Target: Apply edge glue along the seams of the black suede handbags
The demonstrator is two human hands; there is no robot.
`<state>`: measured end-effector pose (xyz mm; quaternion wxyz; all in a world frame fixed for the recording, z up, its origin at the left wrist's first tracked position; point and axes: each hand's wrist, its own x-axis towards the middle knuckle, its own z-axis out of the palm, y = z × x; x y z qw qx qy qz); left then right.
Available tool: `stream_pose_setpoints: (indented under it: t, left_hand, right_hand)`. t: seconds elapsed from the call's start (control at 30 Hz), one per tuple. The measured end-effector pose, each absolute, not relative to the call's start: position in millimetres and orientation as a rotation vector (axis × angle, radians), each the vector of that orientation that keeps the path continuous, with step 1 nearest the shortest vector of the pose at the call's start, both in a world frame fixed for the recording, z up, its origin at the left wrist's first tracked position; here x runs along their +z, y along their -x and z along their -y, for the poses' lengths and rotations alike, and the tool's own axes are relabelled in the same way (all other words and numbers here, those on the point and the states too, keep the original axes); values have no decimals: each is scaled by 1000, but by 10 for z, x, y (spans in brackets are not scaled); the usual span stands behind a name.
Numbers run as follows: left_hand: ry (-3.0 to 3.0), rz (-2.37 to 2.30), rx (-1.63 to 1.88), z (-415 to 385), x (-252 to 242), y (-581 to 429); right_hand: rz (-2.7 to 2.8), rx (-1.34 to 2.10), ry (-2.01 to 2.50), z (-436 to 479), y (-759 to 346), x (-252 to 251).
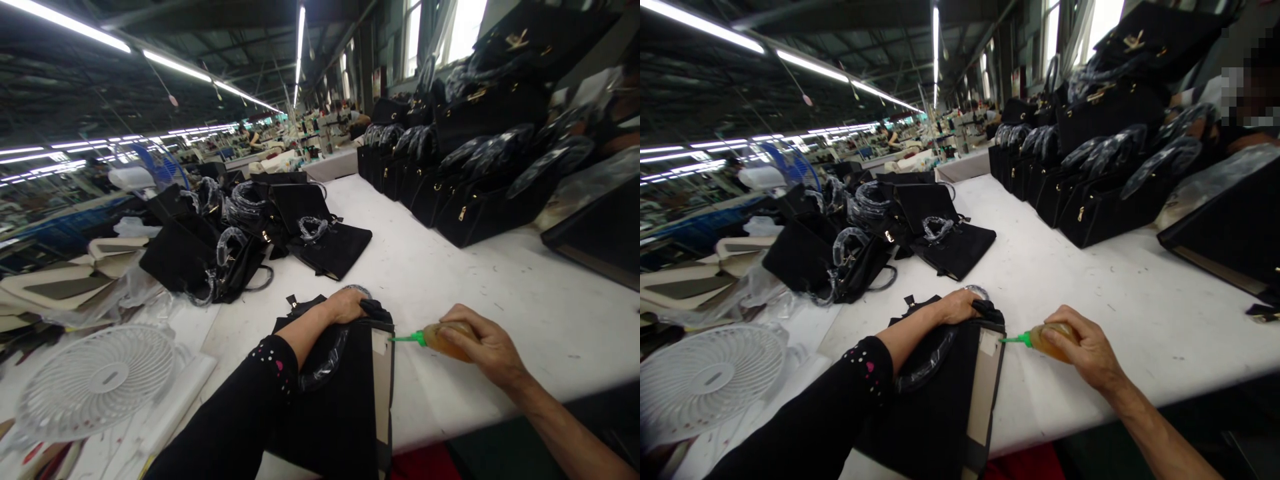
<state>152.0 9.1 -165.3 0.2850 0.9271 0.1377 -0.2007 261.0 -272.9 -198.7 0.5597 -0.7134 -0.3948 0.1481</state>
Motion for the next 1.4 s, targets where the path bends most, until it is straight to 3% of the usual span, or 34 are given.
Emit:
stream_pose_setpoints:
  t: [0.6, 0.77, 0.9, 1.03, 1.4]
  left_hand:
    - [-2450, -334, -506, -101, -1679, -1512]
    - [-2463, -326, -500, -107, -1683, -1511]
    - [-2466, -324, -503, -104, -1672, -1511]
    - [-2474, -326, -504, -107, -1676, -1511]
    - [-2479, -341, -507, -90, -1645, -1517]
  right_hand:
    - [1144, 416, 1520, 2906, -2436, -1990]
    - [1113, 249, 1556, 2949, -2374, -1997]
    - [1206, 376, 1508, 2957, -2365, -2004]
    - [1103, 168, 1581, 2939, -2383, -2029]
    - [1172, 305, 1507, 3011, -2327, -2028]
